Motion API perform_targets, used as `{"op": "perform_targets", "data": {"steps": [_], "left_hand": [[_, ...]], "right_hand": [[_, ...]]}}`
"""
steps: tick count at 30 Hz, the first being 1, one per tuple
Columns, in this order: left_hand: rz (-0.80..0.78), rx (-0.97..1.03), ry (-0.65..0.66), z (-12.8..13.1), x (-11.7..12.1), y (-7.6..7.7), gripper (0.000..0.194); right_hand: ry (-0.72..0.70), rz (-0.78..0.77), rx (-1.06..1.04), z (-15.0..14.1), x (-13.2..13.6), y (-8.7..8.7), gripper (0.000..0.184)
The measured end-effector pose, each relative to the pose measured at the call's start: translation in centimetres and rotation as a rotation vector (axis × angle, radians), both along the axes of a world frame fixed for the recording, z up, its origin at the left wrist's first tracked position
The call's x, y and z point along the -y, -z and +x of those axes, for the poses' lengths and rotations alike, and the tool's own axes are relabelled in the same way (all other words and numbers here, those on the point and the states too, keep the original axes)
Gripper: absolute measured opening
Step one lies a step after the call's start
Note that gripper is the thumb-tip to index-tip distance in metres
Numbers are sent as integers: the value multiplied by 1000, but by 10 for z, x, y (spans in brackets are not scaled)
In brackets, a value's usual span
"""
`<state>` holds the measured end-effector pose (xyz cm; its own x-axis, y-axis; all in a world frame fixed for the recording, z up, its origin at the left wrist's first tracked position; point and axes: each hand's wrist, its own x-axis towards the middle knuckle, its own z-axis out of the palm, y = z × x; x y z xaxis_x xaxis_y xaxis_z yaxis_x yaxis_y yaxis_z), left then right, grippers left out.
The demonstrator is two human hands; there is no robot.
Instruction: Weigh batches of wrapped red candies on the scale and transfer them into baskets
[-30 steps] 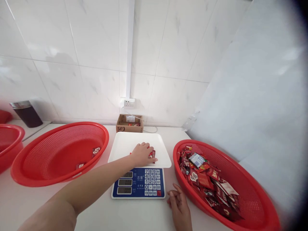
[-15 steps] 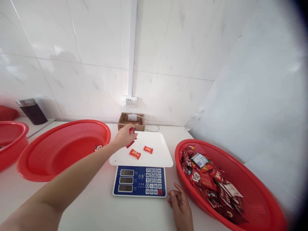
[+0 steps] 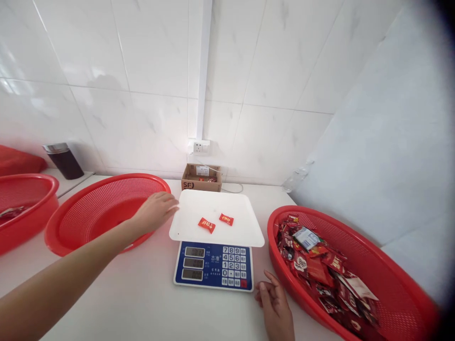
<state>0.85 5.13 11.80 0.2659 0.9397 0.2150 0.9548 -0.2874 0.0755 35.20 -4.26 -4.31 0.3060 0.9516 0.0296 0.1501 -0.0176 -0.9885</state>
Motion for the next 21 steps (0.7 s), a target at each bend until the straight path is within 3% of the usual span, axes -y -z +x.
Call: {"op": "perform_targets", "data": {"steps": [4,6,11,15,21], "left_hand": [[-159,71,306,54,-10,10,39],[-239,79,382,75,-16,17,38],[-258,91,389,111,-30,26,43],[-302,109,308,131,-42,26,54],[-324,172,233,128,-51,26,35]], "right_hand": [[14,11,-12,1,1,3,57],[25,18,-37,1,1,5,57],[3,28,-36,1,-1,8,54],[1,16,-8,1,-2,7,55],[-23,-3,-11,3,0,7,57]]}}
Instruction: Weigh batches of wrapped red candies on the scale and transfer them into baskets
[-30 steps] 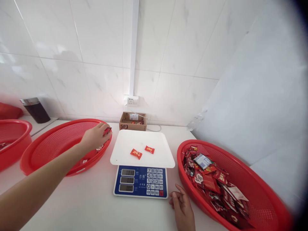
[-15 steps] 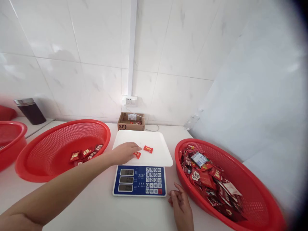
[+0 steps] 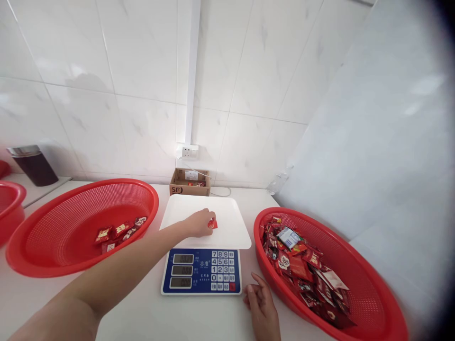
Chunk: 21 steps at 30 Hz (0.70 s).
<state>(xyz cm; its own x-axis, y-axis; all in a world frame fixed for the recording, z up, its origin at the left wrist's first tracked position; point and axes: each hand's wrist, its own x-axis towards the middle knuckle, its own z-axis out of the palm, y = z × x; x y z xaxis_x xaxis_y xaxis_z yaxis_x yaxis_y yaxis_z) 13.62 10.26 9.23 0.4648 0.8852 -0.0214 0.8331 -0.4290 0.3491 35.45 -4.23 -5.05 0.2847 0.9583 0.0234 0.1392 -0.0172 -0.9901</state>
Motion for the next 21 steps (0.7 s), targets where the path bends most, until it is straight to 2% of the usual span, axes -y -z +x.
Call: {"op": "perform_targets", "data": {"steps": [5,11,15,18,21], "left_hand": [[91,108,-150,-47,14,-15,28],[231,198,-502,-135,41,-44,30],[266,201,-712,-187,59,-45,38],[267,95,-771,-199,73,-41,51],[420,87,-766,-179,94,-32,48]], "right_hand": [[-1,6,13,1,-1,2,55],[-47,-37,30,7,-5,9,60],[-78,-45,22,9,-7,9,62],[-40,-30,42,7,-4,8,62],[36,29,132,4,6,3,51]]}}
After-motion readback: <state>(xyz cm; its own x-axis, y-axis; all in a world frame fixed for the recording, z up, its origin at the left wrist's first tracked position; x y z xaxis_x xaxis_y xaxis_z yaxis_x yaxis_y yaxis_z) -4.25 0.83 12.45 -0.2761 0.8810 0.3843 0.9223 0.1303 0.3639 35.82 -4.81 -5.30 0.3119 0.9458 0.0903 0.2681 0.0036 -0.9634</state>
